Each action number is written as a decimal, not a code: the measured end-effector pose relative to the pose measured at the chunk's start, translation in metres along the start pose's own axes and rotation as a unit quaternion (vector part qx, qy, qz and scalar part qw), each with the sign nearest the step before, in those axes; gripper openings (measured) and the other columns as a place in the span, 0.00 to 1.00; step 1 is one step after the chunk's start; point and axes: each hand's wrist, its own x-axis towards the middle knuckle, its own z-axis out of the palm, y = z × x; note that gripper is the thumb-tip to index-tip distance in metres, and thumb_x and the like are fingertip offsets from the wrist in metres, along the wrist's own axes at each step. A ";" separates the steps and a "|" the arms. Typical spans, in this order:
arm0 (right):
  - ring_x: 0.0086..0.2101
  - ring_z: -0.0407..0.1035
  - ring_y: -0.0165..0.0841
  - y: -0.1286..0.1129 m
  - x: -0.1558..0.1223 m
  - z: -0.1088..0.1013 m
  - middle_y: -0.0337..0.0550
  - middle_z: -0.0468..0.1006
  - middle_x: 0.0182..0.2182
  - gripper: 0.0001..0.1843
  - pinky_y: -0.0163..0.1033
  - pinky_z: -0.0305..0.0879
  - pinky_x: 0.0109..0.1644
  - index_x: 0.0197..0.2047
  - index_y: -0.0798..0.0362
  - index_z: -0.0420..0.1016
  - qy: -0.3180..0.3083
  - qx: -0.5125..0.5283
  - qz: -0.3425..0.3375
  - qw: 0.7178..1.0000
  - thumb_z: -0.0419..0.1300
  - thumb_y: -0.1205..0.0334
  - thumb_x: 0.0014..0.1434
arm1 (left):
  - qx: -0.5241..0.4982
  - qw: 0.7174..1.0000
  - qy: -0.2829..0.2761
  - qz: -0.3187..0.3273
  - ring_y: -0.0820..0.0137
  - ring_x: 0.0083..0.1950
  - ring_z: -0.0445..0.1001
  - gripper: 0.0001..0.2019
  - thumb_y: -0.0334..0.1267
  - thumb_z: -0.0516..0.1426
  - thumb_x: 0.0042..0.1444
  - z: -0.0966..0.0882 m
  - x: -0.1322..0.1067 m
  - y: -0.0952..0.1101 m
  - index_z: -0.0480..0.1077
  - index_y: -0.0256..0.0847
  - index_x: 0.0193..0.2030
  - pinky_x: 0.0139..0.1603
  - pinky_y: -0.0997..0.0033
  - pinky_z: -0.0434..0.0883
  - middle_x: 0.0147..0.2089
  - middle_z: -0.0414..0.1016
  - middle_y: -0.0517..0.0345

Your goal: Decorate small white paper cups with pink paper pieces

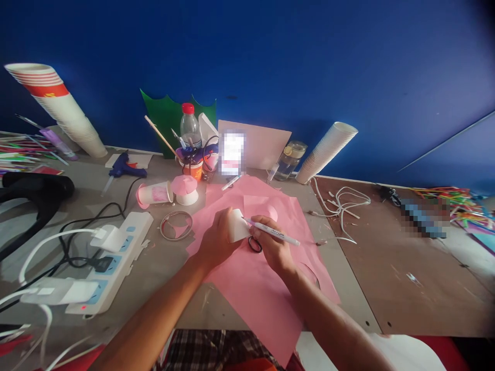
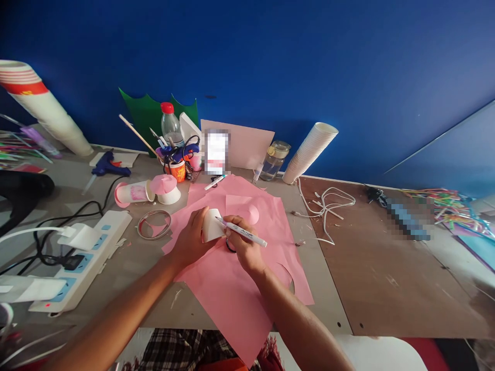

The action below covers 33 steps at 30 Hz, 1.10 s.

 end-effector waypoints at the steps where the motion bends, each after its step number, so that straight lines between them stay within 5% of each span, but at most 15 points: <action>1: 0.25 0.62 0.28 0.001 0.000 0.000 0.39 0.71 0.28 0.11 0.34 0.59 0.27 0.41 0.51 0.73 -0.002 0.011 -0.002 1.000 0.60 0.58 0.54 | 0.000 1.000 0.002 0.003 0.54 0.58 0.67 0.30 0.48 0.59 0.50 0.000 0.000 -0.001 0.54 0.46 0.57 0.48 0.55 0.71 0.56 0.62 0.48; 10: 0.21 0.57 0.25 -0.001 -0.004 0.005 0.37 0.66 0.23 0.14 0.34 0.56 0.24 0.30 0.54 0.69 0.010 -0.015 -0.046 0.999 0.56 0.52 0.60 | 0.007 1.000 0.010 -0.005 0.54 0.57 0.68 0.31 0.49 0.60 0.49 0.002 -0.001 0.003 0.54 0.43 0.56 0.48 0.56 0.71 0.54 0.65 0.47; 33: 0.26 0.63 0.28 -0.005 -0.006 0.008 0.40 0.71 0.26 0.11 0.34 0.61 0.30 0.31 0.53 0.69 0.015 -0.185 -0.130 0.974 0.53 0.57 0.62 | 0.002 1.000 0.015 0.002 0.55 0.57 0.68 0.31 0.53 0.59 0.49 0.003 -0.002 0.003 0.55 0.43 0.56 0.47 0.57 0.72 0.52 0.65 0.48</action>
